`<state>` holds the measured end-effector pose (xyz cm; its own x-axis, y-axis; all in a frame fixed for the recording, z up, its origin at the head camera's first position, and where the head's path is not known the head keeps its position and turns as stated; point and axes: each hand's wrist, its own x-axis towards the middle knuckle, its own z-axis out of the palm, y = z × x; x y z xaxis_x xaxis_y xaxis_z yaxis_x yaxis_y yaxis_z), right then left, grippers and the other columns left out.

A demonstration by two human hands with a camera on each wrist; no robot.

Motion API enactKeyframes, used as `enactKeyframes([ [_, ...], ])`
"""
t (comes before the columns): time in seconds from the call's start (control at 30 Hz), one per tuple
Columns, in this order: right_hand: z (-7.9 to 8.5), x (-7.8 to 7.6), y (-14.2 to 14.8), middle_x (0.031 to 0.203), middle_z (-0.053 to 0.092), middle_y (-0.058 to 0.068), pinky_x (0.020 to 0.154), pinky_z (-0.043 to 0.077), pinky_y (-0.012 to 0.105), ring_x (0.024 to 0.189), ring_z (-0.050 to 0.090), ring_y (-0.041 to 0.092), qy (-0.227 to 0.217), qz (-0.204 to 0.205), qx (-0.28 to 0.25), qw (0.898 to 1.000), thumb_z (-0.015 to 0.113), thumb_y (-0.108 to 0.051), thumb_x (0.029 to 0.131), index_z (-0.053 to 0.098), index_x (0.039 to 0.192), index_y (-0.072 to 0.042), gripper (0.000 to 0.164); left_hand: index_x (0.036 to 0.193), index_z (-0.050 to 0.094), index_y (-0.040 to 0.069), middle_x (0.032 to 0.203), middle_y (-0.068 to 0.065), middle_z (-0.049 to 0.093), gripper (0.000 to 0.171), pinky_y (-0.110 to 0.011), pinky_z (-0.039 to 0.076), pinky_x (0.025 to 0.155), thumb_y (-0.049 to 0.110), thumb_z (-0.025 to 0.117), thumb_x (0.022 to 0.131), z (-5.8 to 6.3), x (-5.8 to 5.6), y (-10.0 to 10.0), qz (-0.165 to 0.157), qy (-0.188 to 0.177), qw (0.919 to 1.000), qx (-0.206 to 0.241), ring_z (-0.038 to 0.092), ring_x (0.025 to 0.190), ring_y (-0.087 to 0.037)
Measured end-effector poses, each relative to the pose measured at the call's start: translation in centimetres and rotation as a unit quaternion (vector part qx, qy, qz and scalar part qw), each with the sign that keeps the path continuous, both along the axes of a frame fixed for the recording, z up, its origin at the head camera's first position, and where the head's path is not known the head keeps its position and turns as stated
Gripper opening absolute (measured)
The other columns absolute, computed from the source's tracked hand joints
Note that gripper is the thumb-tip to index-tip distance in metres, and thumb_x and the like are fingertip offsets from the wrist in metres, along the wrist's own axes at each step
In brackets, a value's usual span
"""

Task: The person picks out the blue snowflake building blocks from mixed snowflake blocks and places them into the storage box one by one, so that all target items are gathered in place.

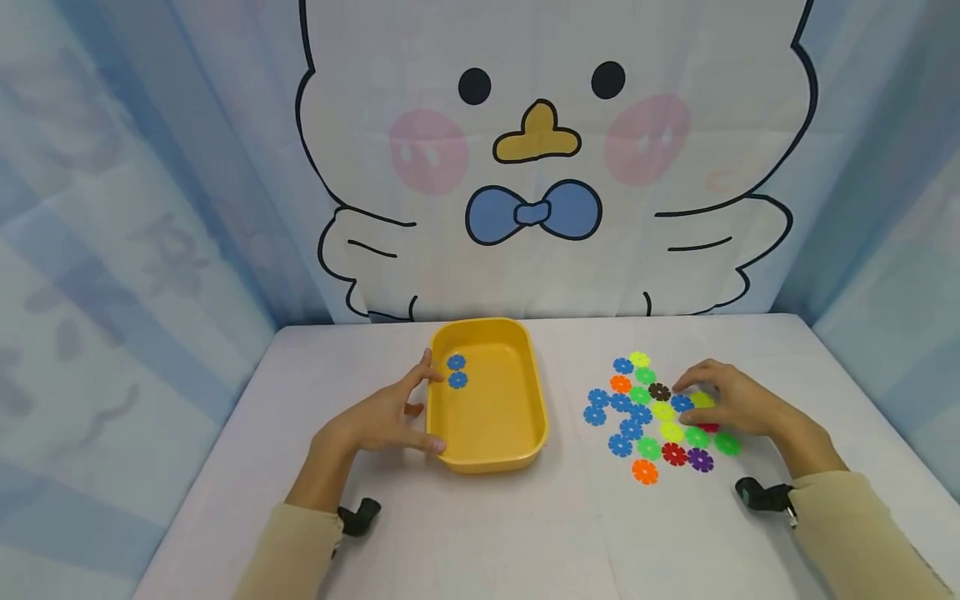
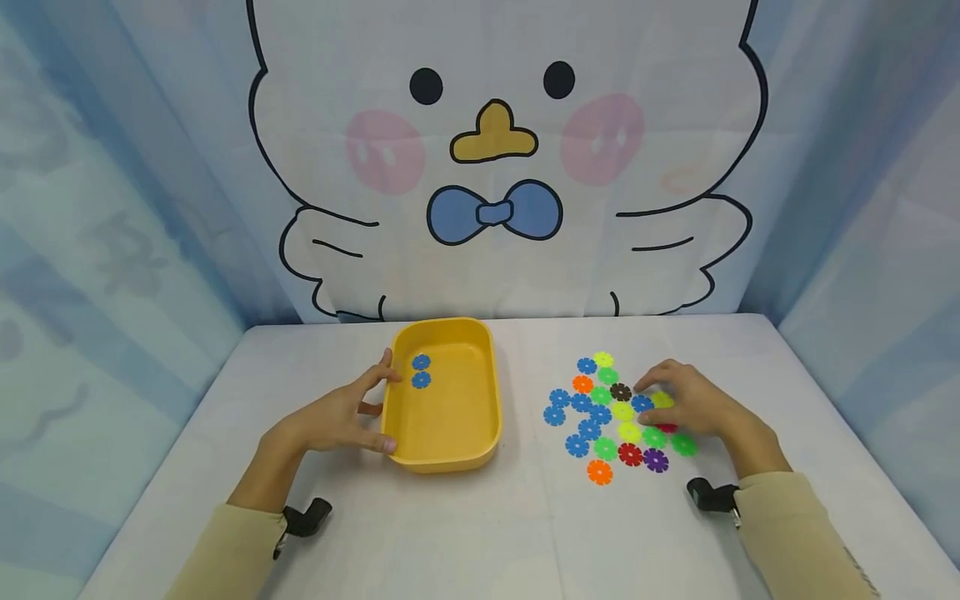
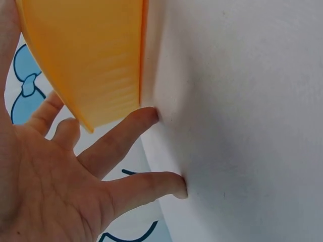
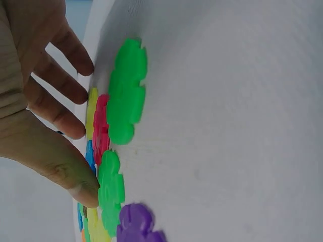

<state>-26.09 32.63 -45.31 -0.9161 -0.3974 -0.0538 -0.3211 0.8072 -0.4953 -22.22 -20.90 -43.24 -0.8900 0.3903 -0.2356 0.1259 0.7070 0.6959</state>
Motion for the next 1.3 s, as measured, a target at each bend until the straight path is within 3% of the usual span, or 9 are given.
enactKeyframes([
  [0.37, -0.11, 0.2, -0.13, 0.128, 0.059, 0.021, 0.103, 0.038, 0.077, 0.124, 0.051, 0.049, 0.012, 0.005, 0.006, 1.0, 0.084, -0.03, 0.086, 0.076, 0.106, -0.017, 0.026, 0.159, 0.025, 0.032, 0.173, 0.011, 0.0, 0.116, -0.056, 0.047, 0.11, 0.052, 0.094, 0.068, 0.1, -0.41, 0.04, -0.002, 0.004, 1.0, -0.006, 0.062, 0.128, -0.033],
  [0.6, 0.09, 0.28, -0.34, 0.13, 0.057, 0.023, 0.104, 0.037, 0.077, 0.126, 0.048, 0.05, 0.004, 0.006, -0.001, 1.0, 0.084, -0.027, 0.086, 0.074, 0.1, -0.018, 0.02, 0.163, 0.018, 0.031, 0.172, 0.005, 0.017, 0.125, -0.055, 0.047, 0.11, 0.053, 0.094, 0.067, 0.29, -0.56, -0.05, 0.004, 0.007, 0.9998, -0.017, 0.063, 0.128, -0.031],
  [0.9, 0.08, 0.24, -0.45, 0.129, 0.058, 0.022, 0.103, 0.042, 0.072, 0.124, 0.05, 0.048, 0.003, 0.004, 0.009, 1.0, 0.084, -0.028, 0.086, 0.071, 0.103, -0.013, 0.025, 0.161, 0.024, 0.031, 0.174, 0.005, 0.01, 0.119, -0.057, 0.044, 0.113, 0.054, 0.094, 0.067, 0.4, -0.7, -0.18, 0.004, -0.003, 0.9998, -0.017, 0.062, 0.13, -0.031],
  [1.03, 0.02, 0.21, -0.52, 0.13, 0.056, 0.026, 0.103, 0.041, 0.075, 0.126, 0.047, 0.053, -0.001, -0.008, 0.015, 1.0, 0.084, -0.027, 0.086, 0.068, 0.088, -0.016, 0.02, 0.159, 0.027, 0.032, 0.174, 0.006, 0.008, 0.116, -0.058, 0.045, 0.111, 0.056, 0.093, 0.067, 0.26, -0.76, -0.11, 0.007, -0.005, 0.9998, -0.02, 0.063, 0.129, -0.03],
  [1.3, -0.16, 0.54, -0.3, 0.131, 0.052, 0.026, 0.103, 0.039, 0.075, 0.124, 0.046, 0.052, 0.004, -0.024, 0.024, 0.999, 0.084, -0.033, 0.086, 0.071, 0.105, -0.01, 0.033, 0.157, 0.03, 0.031, 0.173, 0.012, 0.003, 0.113, -0.058, 0.045, 0.111, 0.055, 0.093, 0.067, 0.24, -0.58, -0.07, 0.003, -0.001, 0.9997, -0.023, 0.062, 0.13, -0.031],
])
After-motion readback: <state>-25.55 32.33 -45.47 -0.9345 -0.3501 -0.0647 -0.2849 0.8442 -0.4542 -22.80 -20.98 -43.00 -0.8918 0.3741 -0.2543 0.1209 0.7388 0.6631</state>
